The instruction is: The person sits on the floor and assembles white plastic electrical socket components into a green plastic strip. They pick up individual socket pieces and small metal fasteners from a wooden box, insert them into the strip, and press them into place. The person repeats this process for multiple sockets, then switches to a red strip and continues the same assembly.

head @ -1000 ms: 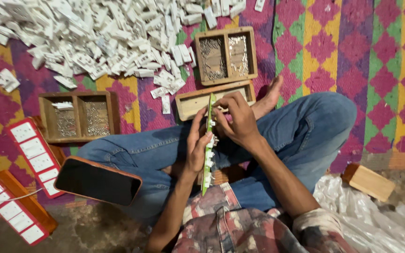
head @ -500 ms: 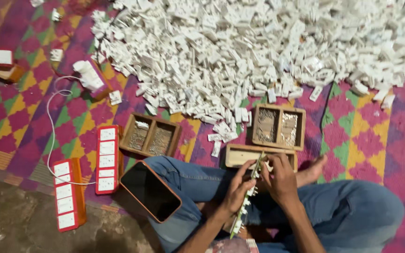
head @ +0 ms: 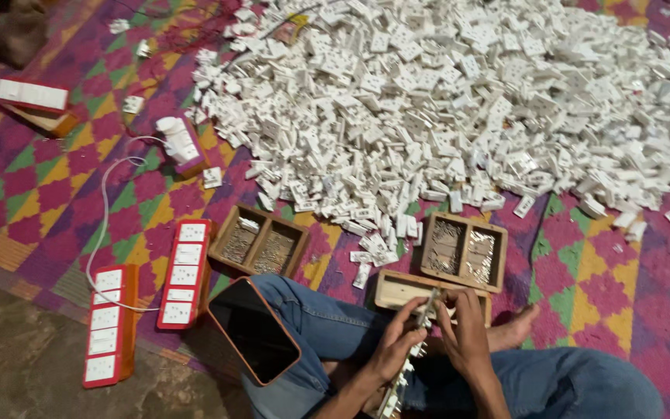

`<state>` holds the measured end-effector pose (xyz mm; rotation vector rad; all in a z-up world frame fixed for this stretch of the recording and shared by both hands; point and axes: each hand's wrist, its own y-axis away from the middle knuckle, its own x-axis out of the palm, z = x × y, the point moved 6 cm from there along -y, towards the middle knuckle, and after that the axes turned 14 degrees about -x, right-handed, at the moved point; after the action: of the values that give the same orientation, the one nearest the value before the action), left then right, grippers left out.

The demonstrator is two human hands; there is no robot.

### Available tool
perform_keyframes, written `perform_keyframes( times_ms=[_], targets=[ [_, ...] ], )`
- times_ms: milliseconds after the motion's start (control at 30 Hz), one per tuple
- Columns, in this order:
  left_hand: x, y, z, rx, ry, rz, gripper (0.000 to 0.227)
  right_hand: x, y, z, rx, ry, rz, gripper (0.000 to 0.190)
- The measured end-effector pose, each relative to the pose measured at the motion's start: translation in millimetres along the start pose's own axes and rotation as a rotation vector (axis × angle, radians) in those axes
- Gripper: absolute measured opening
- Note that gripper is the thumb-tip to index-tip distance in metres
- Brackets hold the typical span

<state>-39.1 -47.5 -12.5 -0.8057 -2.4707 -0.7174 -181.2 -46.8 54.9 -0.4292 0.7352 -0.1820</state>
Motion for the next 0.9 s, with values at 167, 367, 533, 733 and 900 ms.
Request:
perform_keyframes(
  times_ms=[167,367,533,733,900],
  targets=[
    [-3.3,6.3,-34.4,0.350,-0.499,-0.278,0.071,9.6,19.8,-26.3,0.400,-0.401,-0.052,0.022],
    [-8.2,11.4,-47.0,0.259,-0.662,-0.405,0.080,36.4,31.2,-35.3,0.509,-0.642,-0.003,0.043],
    [-9.9,12.7,-42.6,0.370,-0.459,-0.385,0.076,28.7,45.3,-44.6,0.609,-0.849,-0.142,0.041],
    [-20.0,-1.4,-25.2,-0.126,-0.130,-0.197,0.038,30.8,41.0,-35.6,0.737,-0.972,-0.182,0.031],
    [-25.3,1.7,-36.0,-0.063,-0.384,-0.228,0.033,36.2,38.2,-29.9,0.654,-0.904,-0.134,0.026]
  ],
)
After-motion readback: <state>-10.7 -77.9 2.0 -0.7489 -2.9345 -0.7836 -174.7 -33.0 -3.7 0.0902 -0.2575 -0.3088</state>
